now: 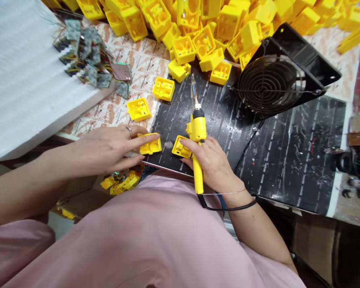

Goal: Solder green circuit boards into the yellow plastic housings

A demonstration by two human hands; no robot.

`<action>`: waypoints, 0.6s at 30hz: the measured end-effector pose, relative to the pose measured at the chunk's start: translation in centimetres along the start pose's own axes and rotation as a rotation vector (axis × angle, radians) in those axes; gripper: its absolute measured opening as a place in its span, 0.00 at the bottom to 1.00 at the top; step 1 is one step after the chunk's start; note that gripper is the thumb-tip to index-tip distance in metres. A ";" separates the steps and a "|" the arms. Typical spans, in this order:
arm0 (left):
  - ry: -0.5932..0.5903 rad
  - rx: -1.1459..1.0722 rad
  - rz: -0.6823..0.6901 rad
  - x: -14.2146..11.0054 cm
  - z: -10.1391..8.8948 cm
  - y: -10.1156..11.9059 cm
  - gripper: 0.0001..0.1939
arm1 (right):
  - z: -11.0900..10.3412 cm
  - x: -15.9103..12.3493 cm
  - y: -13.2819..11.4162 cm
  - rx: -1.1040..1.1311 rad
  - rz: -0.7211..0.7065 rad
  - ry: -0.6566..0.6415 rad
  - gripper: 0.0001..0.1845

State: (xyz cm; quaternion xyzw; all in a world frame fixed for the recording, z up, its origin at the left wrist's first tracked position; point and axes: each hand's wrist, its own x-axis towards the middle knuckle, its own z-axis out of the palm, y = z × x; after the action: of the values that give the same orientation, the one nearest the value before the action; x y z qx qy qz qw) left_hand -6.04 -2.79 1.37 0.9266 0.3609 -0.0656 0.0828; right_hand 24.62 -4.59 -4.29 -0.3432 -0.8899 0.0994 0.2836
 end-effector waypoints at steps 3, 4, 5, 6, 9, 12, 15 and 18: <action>0.050 0.102 -0.103 0.4 0.7 1.0 0.23 | 0.5 0.0 0.0 0.037 -0.004 0.000 0.28; 0.068 0.100 -0.123 0.6 0.9 1.4 0.23 | 0.6 0.0 -0.1 0.051 0.002 -0.006 0.29; 0.080 0.080 -0.141 0.9 1.0 1.8 0.25 | 0.6 0.0 -0.1 0.065 0.008 -0.012 0.30; 0.094 0.055 -0.165 1.1 1.0 1.8 0.28 | 0.6 0.0 -0.1 0.077 0.012 -0.018 0.32; 0.170 0.040 -0.318 1.5 0.4 0.5 0.36 | 0.4 -0.1 0.0 0.079 0.019 -0.025 0.35; 0.217 0.062 -0.325 2.0 -0.1 -2.4 0.30 | 0.2 -0.1 0.0 0.048 0.019 -0.012 0.36; 0.179 0.053 -0.315 2.5 0.4 -4.1 0.24 | 0.3 0.0 -0.1 0.033 0.023 0.002 0.35; 0.216 0.104 -0.449 2.5 1.3 -3.9 0.28 | 0.4 0.2 0.0 0.006 0.027 0.036 0.33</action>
State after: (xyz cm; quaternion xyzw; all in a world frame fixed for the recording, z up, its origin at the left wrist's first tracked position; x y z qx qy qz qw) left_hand -6.93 1.43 -0.77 0.8279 0.5606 -0.0016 -0.0207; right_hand 24.26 -4.46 -4.51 -0.3561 -0.8796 0.0998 0.2993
